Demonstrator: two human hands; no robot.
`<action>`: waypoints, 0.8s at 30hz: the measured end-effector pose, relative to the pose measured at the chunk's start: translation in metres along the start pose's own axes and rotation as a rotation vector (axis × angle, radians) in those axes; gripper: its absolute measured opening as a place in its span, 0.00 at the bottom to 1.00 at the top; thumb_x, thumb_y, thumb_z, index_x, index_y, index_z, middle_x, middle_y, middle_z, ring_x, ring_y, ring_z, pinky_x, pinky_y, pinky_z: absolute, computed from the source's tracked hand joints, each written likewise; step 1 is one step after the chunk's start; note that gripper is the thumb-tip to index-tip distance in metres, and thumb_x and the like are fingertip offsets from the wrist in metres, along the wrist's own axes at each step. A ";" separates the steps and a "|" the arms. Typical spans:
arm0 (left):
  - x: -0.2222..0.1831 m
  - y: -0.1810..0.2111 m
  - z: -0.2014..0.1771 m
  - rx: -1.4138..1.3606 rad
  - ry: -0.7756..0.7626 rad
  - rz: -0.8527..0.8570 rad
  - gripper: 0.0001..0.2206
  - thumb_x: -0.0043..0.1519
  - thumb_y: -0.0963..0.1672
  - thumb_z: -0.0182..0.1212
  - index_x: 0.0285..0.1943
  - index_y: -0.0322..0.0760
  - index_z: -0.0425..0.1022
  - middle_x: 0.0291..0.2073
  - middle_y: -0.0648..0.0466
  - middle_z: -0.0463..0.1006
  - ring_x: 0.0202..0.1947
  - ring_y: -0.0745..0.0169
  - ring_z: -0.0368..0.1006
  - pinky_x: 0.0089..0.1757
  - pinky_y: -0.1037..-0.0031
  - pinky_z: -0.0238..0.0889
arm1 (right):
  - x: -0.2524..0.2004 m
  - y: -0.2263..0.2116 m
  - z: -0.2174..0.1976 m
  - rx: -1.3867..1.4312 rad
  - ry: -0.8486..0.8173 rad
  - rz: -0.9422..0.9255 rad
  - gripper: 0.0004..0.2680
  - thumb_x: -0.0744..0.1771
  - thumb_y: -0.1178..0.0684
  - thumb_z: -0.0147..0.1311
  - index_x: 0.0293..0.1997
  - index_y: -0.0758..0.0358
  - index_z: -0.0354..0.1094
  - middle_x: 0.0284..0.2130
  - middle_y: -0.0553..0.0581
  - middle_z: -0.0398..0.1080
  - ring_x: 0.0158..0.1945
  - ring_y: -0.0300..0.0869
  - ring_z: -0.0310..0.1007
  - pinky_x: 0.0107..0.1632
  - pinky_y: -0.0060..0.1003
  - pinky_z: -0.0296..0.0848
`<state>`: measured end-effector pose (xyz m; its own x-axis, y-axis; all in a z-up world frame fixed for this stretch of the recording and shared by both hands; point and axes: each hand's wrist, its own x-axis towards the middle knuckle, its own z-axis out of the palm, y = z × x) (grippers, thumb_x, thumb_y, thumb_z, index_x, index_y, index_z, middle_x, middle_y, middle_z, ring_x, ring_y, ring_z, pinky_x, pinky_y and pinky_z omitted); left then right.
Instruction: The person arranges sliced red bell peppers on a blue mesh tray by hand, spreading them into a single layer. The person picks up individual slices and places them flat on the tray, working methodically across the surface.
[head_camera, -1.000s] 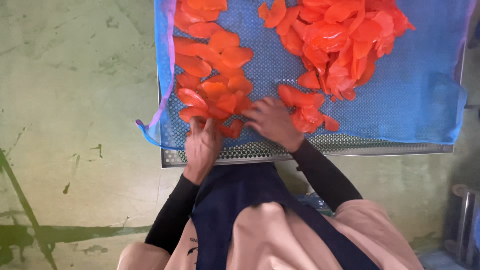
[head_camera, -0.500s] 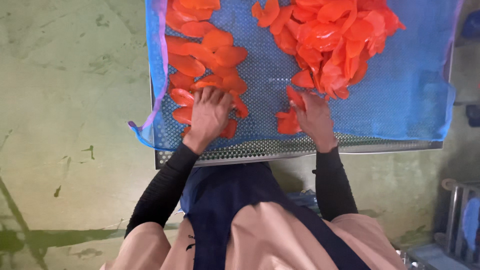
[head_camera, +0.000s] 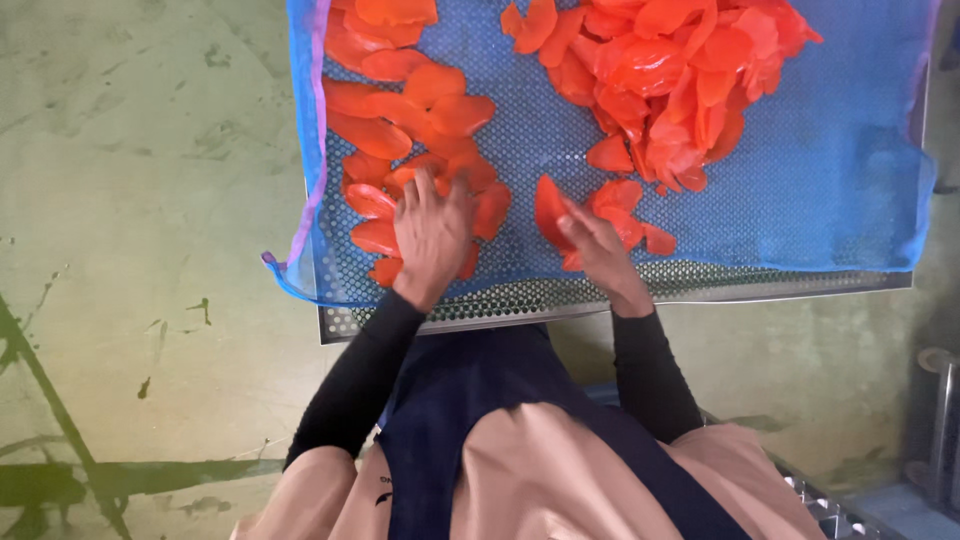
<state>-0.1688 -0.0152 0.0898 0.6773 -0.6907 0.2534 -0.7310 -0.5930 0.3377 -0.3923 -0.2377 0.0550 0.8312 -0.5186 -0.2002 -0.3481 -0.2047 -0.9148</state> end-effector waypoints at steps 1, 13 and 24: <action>-0.012 0.008 0.010 0.000 -0.002 0.004 0.18 0.68 0.52 0.73 0.63 0.46 0.84 0.57 0.38 0.74 0.51 0.32 0.82 0.44 0.52 0.79 | 0.001 -0.006 0.012 0.002 0.004 0.002 0.20 0.77 0.41 0.54 0.75 0.67 0.73 0.58 0.70 0.80 0.60 0.48 0.79 0.59 0.53 0.80; -0.068 0.019 0.044 -1.105 -0.167 -0.402 0.14 0.61 0.52 0.85 0.33 0.44 0.87 0.30 0.50 0.84 0.32 0.58 0.82 0.35 0.70 0.72 | -0.007 -0.035 0.067 0.073 -0.010 -0.318 0.13 0.70 0.52 0.73 0.62 0.55 0.85 0.39 0.58 0.77 0.39 0.41 0.75 0.43 0.37 0.76; -0.075 0.019 0.044 -1.211 -0.286 -0.437 0.30 0.50 0.52 0.93 0.58 0.42 0.86 0.41 0.52 0.84 0.36 0.64 0.79 0.39 0.76 0.74 | -0.017 -0.045 0.083 0.450 -0.183 -0.074 0.10 0.74 0.54 0.63 0.64 0.61 0.77 0.53 0.53 0.79 0.51 0.36 0.74 0.55 0.38 0.79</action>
